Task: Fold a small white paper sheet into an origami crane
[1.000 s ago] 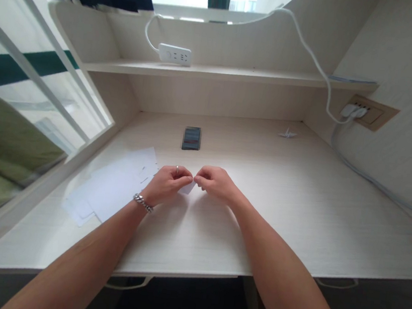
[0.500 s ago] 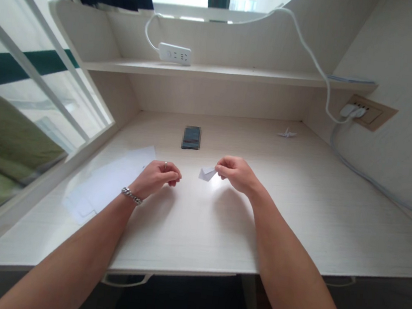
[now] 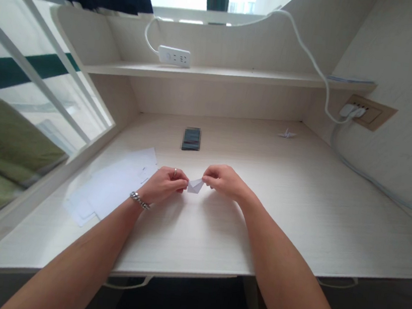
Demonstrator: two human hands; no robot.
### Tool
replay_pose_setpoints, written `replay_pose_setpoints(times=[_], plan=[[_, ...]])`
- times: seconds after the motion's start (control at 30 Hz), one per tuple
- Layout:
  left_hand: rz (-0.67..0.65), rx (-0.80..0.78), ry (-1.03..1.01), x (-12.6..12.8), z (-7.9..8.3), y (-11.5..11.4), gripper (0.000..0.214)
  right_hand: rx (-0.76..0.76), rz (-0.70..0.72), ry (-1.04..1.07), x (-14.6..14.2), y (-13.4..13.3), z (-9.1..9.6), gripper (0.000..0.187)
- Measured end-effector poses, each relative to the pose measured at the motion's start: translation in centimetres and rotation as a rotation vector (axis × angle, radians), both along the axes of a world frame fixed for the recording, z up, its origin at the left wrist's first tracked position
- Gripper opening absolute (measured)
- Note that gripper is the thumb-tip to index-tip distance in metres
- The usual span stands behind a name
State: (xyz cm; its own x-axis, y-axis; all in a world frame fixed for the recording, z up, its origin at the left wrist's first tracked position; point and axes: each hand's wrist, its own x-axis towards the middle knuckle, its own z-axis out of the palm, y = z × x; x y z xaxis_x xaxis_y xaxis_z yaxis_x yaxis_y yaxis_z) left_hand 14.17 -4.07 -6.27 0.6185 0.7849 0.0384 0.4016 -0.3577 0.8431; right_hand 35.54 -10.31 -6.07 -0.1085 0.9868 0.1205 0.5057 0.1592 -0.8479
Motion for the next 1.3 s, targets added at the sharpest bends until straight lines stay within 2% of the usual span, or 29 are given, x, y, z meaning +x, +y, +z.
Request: replay_pose_setpoints(times=[0.13, 0.23, 0.37, 0.53, 0.73, 0.9, 1.0, 1.17, 1.3], plan=[[0.062, -0.082, -0.129, 0.1, -0.3, 0.0, 0.015, 0.022, -0.063, 0.022, 0.1, 0.0, 0.0, 0.016], [0.007, -0.159, -0.221, 0.9, -0.9, -0.5, 0.025, 0.034, -0.062, -0.010, -0.8, 0.1, -0.2, 0.017], [-0.003, -0.053, -0.140, 1.4, -1.4, -0.9, 0.026, 0.068, -0.030, -0.076, -1.7, 0.0, -0.4, 0.016], [-0.016, 0.151, -0.026, 1.0, -1.0, -0.8, 0.023, 0.093, -0.009, -0.182, -2.4, -0.4, -0.2, 0.015], [-0.038, 0.058, -0.039, 0.6, -0.8, -0.5, 0.021, 0.012, 0.007, -0.133, -1.7, -0.3, 0.0, 0.016], [0.059, 0.032, -0.053, -0.2, -0.9, 0.3, 0.023, 0.002, -0.075, -0.091, 0.0, 0.0, -0.4, 0.015], [0.038, 0.028, -0.046, 0.0, -1.2, 0.2, 0.023, 0.038, -0.057, -0.057, -0.6, 0.0, -0.4, 0.017], [-0.051, 0.079, -0.021, 0.7, -1.3, -0.5, 0.022, 0.071, 0.017, -0.139, -2.5, -0.4, -0.3, 0.017], [-0.027, 0.017, -0.039, 0.4, -1.1, -0.3, 0.020, 0.007, -0.018, -0.165, -1.4, -0.2, -0.3, 0.015]])
